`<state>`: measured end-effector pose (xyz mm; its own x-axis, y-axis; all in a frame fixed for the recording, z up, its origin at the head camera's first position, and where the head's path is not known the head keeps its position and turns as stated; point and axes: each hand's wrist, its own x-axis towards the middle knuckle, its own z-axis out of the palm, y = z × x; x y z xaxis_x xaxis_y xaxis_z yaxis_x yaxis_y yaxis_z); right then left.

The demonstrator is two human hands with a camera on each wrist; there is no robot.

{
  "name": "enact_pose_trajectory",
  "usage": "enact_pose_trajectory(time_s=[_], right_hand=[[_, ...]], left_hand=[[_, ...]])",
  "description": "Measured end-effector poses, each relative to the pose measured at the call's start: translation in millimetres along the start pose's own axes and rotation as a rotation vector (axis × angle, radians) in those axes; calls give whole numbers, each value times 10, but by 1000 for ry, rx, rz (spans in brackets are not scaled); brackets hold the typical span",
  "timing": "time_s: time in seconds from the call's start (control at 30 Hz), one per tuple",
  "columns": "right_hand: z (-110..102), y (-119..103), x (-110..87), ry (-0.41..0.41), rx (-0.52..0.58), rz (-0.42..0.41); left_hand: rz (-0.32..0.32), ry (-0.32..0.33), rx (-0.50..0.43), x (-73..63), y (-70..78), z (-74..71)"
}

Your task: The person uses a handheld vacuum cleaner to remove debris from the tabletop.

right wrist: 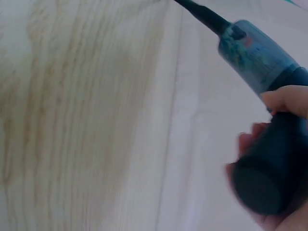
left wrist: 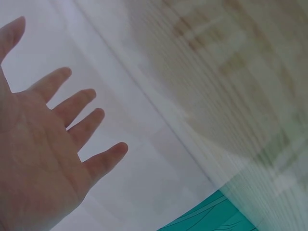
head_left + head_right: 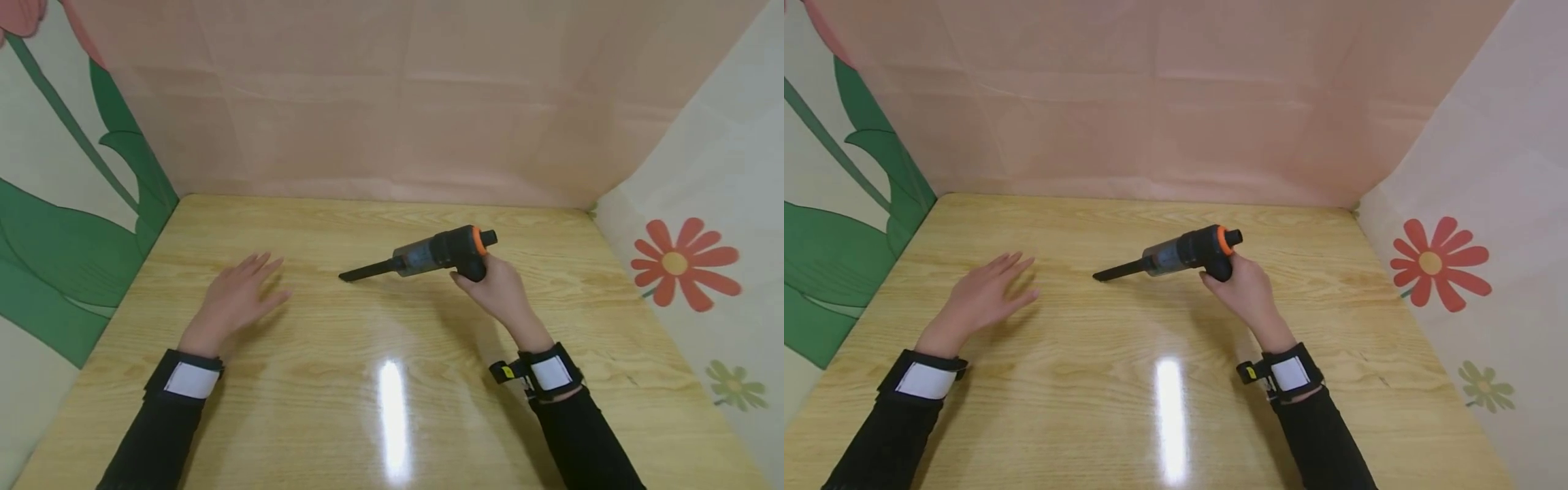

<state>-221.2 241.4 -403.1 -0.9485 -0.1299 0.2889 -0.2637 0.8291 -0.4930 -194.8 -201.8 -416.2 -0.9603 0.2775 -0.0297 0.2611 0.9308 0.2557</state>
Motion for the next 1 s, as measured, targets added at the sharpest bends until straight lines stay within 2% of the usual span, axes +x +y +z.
enact_pose_trajectory(time_s=[0.13,0.47,0.73,1.0], right_hand=[[10,33,3,-34,5,55],[98,172,-27,114,38,157],[-59,559,-123,195,169,348],[-287,919,-237,265,214,460]], left_hand=[[4,-16,-1,-21,12,22],[9,-21,-22,-30,103,69],[8,-14,-2,-41,133,83],[65,22,-5,-5,187,101]])
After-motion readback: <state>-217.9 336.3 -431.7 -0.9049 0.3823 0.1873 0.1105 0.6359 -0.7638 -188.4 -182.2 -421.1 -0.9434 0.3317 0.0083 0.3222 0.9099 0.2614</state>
